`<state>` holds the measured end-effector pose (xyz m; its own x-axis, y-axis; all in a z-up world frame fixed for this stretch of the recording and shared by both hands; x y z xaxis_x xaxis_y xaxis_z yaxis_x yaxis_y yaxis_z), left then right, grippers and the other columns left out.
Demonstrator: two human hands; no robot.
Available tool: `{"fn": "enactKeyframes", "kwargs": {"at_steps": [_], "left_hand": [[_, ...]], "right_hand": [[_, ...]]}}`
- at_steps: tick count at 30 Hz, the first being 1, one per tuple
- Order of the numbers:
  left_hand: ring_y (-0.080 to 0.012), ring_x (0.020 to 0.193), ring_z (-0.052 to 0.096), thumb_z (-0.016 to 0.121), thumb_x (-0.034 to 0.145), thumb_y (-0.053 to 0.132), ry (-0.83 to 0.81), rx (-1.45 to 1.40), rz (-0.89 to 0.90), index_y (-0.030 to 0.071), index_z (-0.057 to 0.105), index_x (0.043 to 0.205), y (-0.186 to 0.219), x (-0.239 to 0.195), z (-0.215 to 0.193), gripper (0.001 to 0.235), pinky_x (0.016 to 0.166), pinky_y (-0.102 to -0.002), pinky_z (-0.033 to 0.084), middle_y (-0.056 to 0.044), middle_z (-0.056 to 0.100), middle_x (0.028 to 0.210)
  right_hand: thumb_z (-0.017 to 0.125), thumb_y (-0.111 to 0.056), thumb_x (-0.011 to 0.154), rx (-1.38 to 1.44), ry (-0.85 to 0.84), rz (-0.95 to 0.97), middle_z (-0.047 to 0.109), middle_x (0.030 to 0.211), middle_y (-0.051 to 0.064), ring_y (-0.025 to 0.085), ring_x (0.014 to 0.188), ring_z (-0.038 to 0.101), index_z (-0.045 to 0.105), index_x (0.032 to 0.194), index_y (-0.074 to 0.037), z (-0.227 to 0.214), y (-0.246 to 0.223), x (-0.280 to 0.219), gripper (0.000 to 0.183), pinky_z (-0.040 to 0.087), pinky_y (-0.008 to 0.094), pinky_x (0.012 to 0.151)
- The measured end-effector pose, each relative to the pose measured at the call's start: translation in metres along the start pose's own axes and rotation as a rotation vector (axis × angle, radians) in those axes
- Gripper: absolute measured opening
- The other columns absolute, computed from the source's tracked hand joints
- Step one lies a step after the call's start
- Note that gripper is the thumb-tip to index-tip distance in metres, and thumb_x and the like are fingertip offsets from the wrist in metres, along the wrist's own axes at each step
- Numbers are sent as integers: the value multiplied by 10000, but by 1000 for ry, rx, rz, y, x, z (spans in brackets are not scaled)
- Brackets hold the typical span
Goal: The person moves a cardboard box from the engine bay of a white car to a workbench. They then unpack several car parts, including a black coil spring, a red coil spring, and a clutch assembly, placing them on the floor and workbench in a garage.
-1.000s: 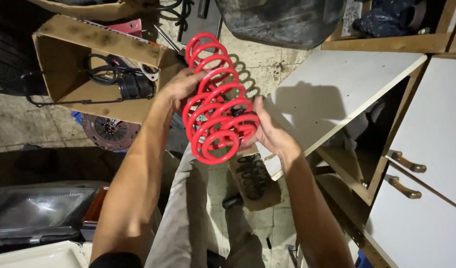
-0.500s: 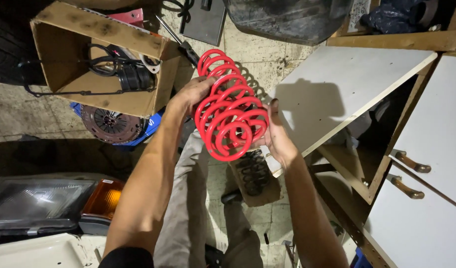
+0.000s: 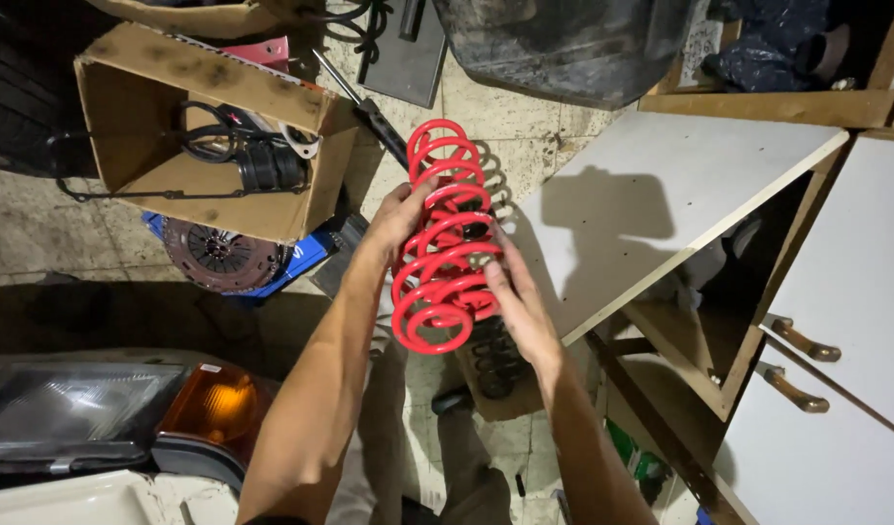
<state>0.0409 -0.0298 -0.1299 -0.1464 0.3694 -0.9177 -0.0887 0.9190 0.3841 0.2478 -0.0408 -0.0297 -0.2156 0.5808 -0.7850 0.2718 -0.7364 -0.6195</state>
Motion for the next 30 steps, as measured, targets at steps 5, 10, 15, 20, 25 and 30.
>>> {"fn": "enactKeyframes", "kwargs": {"at_steps": [5, 10, 15, 20, 25, 30], "left_hand": [[-291, 1058, 730, 752, 763, 751, -15, -37, 24, 212, 632, 1363, 4, -6, 8, 816, 890, -438, 598, -157, 726, 1194], [-194, 753, 664, 822, 866, 487, -54, -298, 216, 25, 450, 1451, 8, -19, 4, 833, 625, -285, 540, -168, 643, 971], [-150, 798, 641, 806, 870, 420, -211, -322, 327, 49, 492, 1361, 31, -53, 9, 691, 630, -210, 509, -103, 659, 927], [-150, 781, 660, 840, 884, 342, -293, -297, 384, 126, 545, 1392, 5, -20, 17, 626, 667, -237, 530, -84, 676, 855], [-188, 828, 689, 855, 874, 338, -318, -278, 338, 119, 542, 1403, 9, -6, 27, 652, 745, -296, 610, -144, 685, 925], [-352, 1254, 635, 830, 693, 633, -103, 445, 194, 297, 502, 1382, 4, 29, 46, 834, 1106, -480, 456, -140, 694, 1273]], "right_hand": [[592, -510, 955, -166, -82, -68, 368, 1545, 359, 541, 1403, 390, 335, 1609, -182, 15, -49, -13, 775, 457, 604, 1051], [633, -527, 917, -234, -143, -64, 447, 1506, 325, 495, 1423, 413, 338, 1618, -264, 9, -12, -15, 805, 375, 606, 1141], [613, -344, 968, 234, 60, -313, 686, 890, 166, 256, 935, 665, 395, 1579, -55, -6, 26, -9, 710, 486, 305, 784], [588, -339, 1005, 460, 212, -213, 671, 764, 165, 215, 777, 685, 514, 1475, -33, -24, 68, 3, 565, 537, 260, 590], [608, -360, 1000, 506, 282, -63, 688, 818, 207, 280, 822, 729, 585, 1393, -83, -29, 75, 11, 482, 612, 363, 607], [675, -253, 967, 171, 458, -24, 626, 1248, 285, 371, 1192, 591, 515, 1455, -68, -33, 43, -6, 546, 496, 486, 1028]]}}
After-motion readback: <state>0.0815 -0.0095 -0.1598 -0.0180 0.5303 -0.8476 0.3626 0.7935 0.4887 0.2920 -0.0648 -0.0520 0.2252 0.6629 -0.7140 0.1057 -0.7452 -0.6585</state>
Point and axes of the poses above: each hand's wrist, its own x-axis towards the middle knuckle, its own z-axis out of the palm, y = z × x, the point moved 7 cm from there along x, towards the middle knuckle
